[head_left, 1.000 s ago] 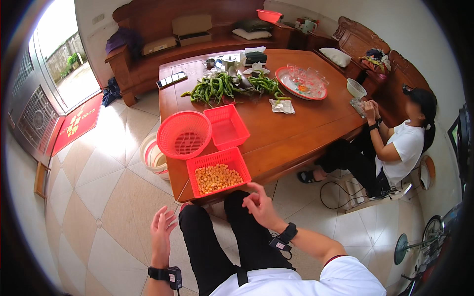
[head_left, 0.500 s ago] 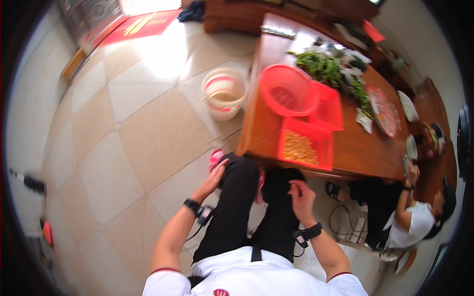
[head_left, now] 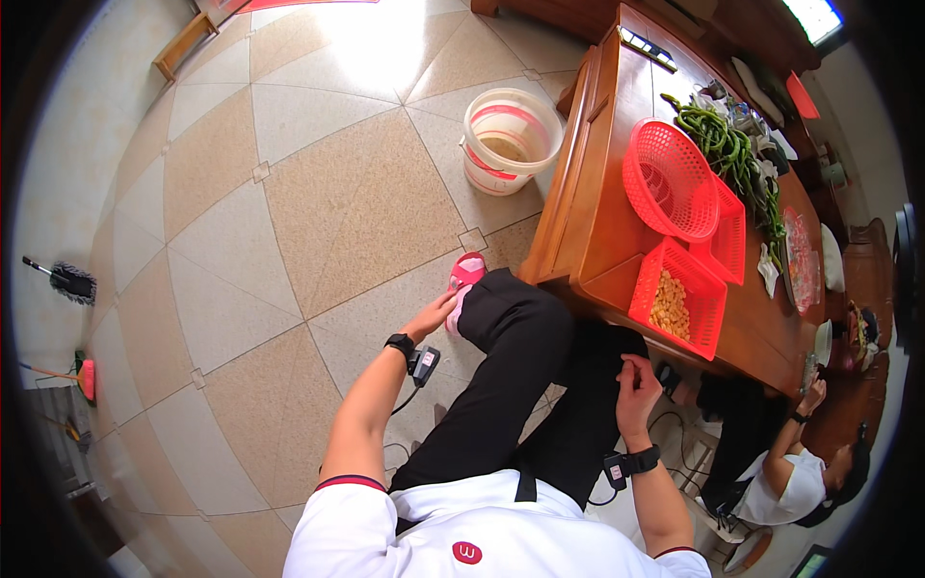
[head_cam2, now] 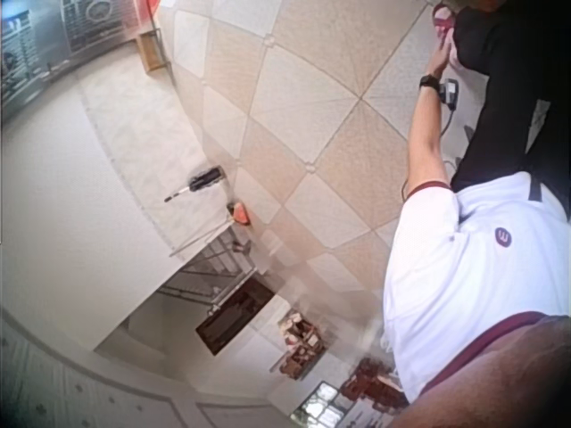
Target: Sort beans from a basket and clean green peppers and an eggplant using a tissue.
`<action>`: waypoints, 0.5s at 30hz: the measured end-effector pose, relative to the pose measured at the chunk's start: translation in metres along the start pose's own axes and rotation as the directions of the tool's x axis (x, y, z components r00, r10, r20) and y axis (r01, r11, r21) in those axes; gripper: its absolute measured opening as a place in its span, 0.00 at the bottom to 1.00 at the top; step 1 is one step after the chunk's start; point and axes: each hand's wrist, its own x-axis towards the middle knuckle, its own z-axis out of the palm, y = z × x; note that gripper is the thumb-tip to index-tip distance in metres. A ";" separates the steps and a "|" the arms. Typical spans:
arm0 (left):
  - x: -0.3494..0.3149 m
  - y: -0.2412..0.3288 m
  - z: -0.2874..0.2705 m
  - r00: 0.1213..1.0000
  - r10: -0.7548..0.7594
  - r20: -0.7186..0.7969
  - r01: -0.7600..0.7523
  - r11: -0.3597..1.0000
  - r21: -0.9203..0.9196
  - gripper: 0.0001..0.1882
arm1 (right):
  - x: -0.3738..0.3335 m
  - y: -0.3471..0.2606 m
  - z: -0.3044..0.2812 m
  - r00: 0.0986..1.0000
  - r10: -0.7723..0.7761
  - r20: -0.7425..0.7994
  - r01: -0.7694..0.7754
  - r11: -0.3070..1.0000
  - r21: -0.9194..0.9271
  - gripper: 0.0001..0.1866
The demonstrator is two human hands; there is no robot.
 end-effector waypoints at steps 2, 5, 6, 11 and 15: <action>0.020 0.012 0.020 0.972 0.237 -0.008 -0.236 0.967 -0.096 0.43 | 0.001 -0.001 0.000 1.000 -0.006 -0.002 0.006 1.000 0.003 0.06; 0.029 0.014 0.024 0.970 -0.179 0.166 0.052 0.815 0.578 0.40 | 0.002 -0.003 -0.004 0.999 -0.043 -0.029 0.042 0.997 -0.059 0.06; 0.028 -0.001 0.020 0.952 -0.299 0.063 0.165 0.677 0.717 0.43 | 0.003 0.000 -0.003 1.000 -0.012 -0.018 0.011 0.999 -0.040 0.06; 0.014 -0.036 -0.008 1.000 -0.005 -0.023 0.014 0.908 0.419 0.39 | 0.001 -0.009 0.003 0.999 -0.030 -0.011 0.030 1.000 -0.007 0.05; 0.004 0.044 0.003 0.978 -0.190 0.084 0.164 0.955 0.246 0.39 | 0.008 0.000 0.000 0.998 -0.045 -0.049 0.045 0.999 -0.017 0.05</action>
